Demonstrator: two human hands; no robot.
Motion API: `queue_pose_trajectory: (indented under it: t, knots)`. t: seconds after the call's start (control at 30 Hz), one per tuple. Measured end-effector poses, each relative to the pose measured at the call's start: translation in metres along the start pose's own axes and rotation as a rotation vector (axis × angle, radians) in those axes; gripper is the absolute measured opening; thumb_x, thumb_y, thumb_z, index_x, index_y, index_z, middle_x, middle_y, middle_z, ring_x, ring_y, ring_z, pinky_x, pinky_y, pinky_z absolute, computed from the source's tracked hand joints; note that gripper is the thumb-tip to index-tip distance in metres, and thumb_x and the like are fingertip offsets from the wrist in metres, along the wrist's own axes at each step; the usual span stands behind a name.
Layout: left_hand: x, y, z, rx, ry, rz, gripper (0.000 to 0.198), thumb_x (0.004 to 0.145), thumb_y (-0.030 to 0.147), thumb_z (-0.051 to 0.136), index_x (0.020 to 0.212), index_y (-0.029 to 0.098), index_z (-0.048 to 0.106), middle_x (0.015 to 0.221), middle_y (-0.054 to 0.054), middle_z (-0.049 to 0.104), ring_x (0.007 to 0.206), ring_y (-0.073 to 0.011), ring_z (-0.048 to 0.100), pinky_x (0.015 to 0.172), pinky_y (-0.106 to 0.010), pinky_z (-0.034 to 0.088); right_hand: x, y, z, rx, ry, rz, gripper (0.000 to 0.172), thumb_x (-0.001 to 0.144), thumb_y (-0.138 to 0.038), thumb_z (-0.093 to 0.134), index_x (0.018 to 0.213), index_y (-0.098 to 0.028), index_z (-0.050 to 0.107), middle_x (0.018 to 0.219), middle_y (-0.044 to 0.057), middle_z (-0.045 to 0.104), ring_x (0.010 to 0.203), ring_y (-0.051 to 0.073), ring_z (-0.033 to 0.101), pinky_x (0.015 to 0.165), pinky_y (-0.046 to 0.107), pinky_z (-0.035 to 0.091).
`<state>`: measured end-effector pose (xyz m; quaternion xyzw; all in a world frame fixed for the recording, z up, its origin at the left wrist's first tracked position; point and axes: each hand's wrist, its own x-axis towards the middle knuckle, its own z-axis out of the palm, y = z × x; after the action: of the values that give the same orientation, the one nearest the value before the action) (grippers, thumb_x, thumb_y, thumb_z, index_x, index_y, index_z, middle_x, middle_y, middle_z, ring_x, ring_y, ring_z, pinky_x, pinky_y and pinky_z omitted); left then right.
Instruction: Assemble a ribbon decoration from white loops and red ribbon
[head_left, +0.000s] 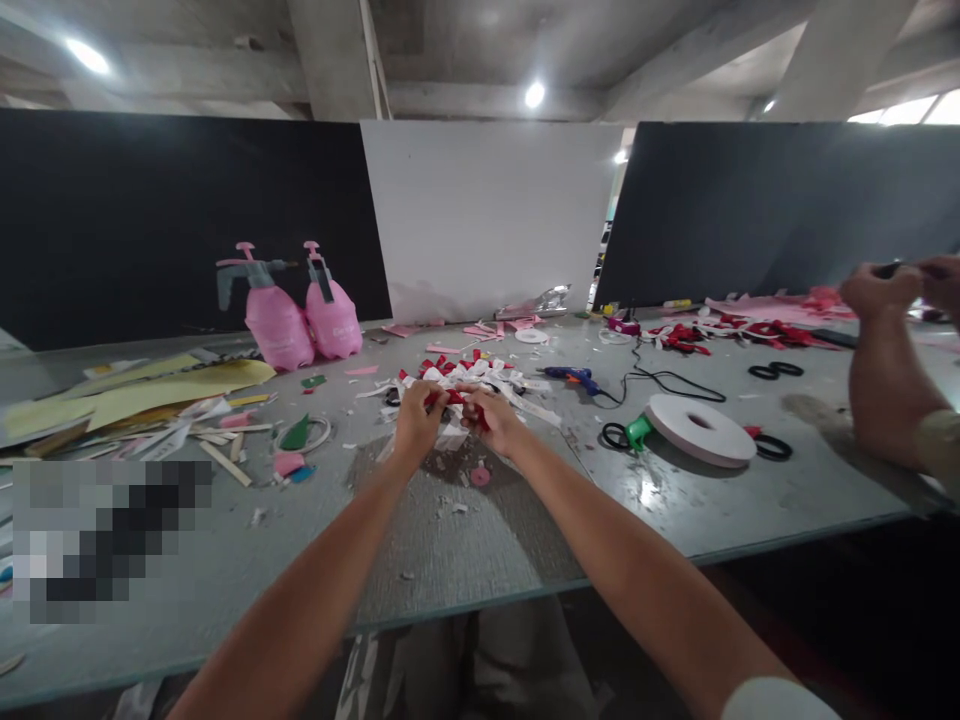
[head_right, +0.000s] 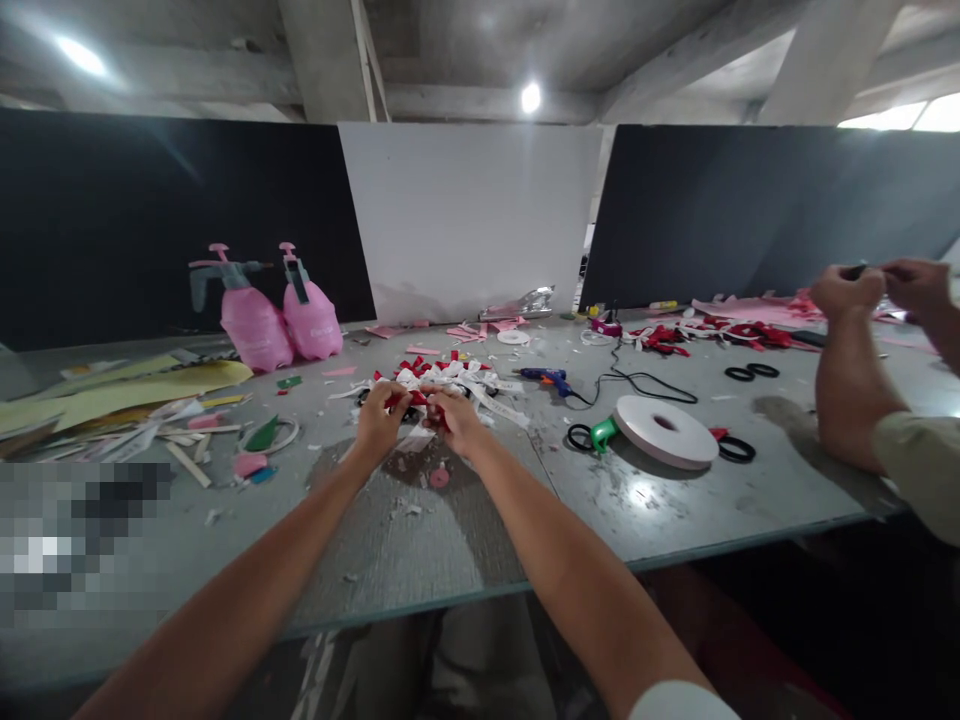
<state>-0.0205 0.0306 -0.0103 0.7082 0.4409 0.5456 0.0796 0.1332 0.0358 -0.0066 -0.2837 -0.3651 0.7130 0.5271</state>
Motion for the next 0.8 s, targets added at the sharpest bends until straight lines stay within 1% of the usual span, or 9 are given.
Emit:
queue_pose_trajectory:
  t: [0.13,0.23,0.3,0.37,0.43,0.5,0.63,0.73,0.8]
  knots:
    - [-0.001,0.006,0.0,-0.145,-0.082,-0.036,0.009,0.086,0.028,0.055,0.082,0.021,0.058,0.104,-0.006,0.067,0.101,-0.02,0.059,0.093,-0.033,0.041,-0.004,-0.004,-0.001,0.0,-0.064,0.026,0.034,0.063,-0.019,0.062,0.096,-0.02,0.065,0.044,-0.013,0.03,0.04,0.006,0.025,0.045,0.02,0.034]
    - [-0.002,0.008,0.001,-0.195,-0.124,-0.089,0.011,0.084,0.03,0.057,0.079,0.02,0.057,0.085,-0.003,0.065,0.08,-0.0167,0.059,0.078,-0.028,0.044,-0.004,-0.006,-0.003,-0.067,-0.084,-0.006,0.034,0.065,-0.026,0.066,0.099,-0.022,0.063,0.045,-0.013,0.026,0.04,0.007,0.023,0.047,0.022,0.034]
    - [-0.002,0.005,0.002,-0.193,-0.079,-0.128,0.012,0.083,0.03,0.057,0.078,0.02,0.057,0.074,0.0,0.06,0.069,-0.0143,0.054,0.068,-0.026,0.042,-0.002,-0.006,-0.005,-0.174,-0.034,-0.072,0.034,0.069,-0.038,0.066,0.099,-0.021,0.063,0.048,-0.011,0.033,0.043,0.008,0.03,0.05,0.024,0.036]
    - [-0.001,0.001,0.002,-0.204,-0.001,-0.181,0.013,0.083,0.032,0.057,0.077,0.019,0.056,0.069,0.001,0.056,0.064,-0.013,0.052,0.064,-0.025,0.04,0.001,-0.005,-0.007,-0.36,0.116,-0.234,0.033,0.073,-0.047,0.063,0.093,-0.021,0.062,0.055,-0.007,0.044,0.051,0.01,0.04,0.056,0.026,0.039]
    - [0.0,-0.005,0.003,-0.223,0.061,-0.24,0.014,0.082,0.032,0.058,0.077,0.019,0.055,0.068,0.002,0.056,0.062,-0.0126,0.052,0.063,-0.025,0.041,0.003,-0.005,-0.009,-0.582,0.276,-0.463,0.027,0.075,-0.045,0.062,0.086,-0.021,0.061,0.068,-0.002,0.054,0.063,0.013,0.048,0.064,0.027,0.042]
    - [0.002,-0.01,0.003,-0.241,0.092,-0.285,0.013,0.081,0.032,0.058,0.077,0.019,0.055,0.068,0.002,0.056,0.061,-0.0126,0.053,0.061,-0.025,0.041,0.003,-0.007,-0.011,-0.769,0.32,-0.657,0.019,0.076,-0.038,0.061,0.084,-0.021,0.062,0.08,0.001,0.059,0.075,0.016,0.051,0.072,0.028,0.042]
    - [0.003,-0.01,0.002,-0.268,0.085,-0.307,0.013,0.081,0.032,0.058,0.079,0.019,0.056,0.069,0.001,0.057,0.061,-0.0129,0.053,0.06,-0.024,0.041,0.0,-0.011,-0.01,-0.966,0.231,-0.8,0.019,0.077,-0.033,0.062,0.091,-0.023,0.068,0.088,0.005,0.061,0.088,0.021,0.053,0.081,0.033,0.042]
    - [0.001,-0.004,0.001,-0.244,0.032,-0.256,0.014,0.081,0.033,0.06,0.08,0.019,0.058,0.072,0.0,0.059,0.066,-0.0138,0.055,0.063,-0.025,0.041,-0.001,-0.012,-0.007,-1.012,0.162,-0.756,0.022,0.079,-0.035,0.061,0.096,-0.023,0.07,0.091,0.006,0.063,0.088,0.022,0.054,0.084,0.034,0.041]
    - [-0.001,0.0,0.001,-0.221,-0.01,-0.222,0.015,0.082,0.034,0.06,0.079,0.019,0.06,0.073,0.0,0.061,0.067,-0.0145,0.056,0.065,-0.025,0.041,0.0,-0.011,-0.006,-1.009,0.089,-0.701,0.018,0.081,-0.032,0.058,0.09,-0.022,0.07,0.089,0.005,0.066,0.083,0.02,0.055,0.082,0.033,0.042]
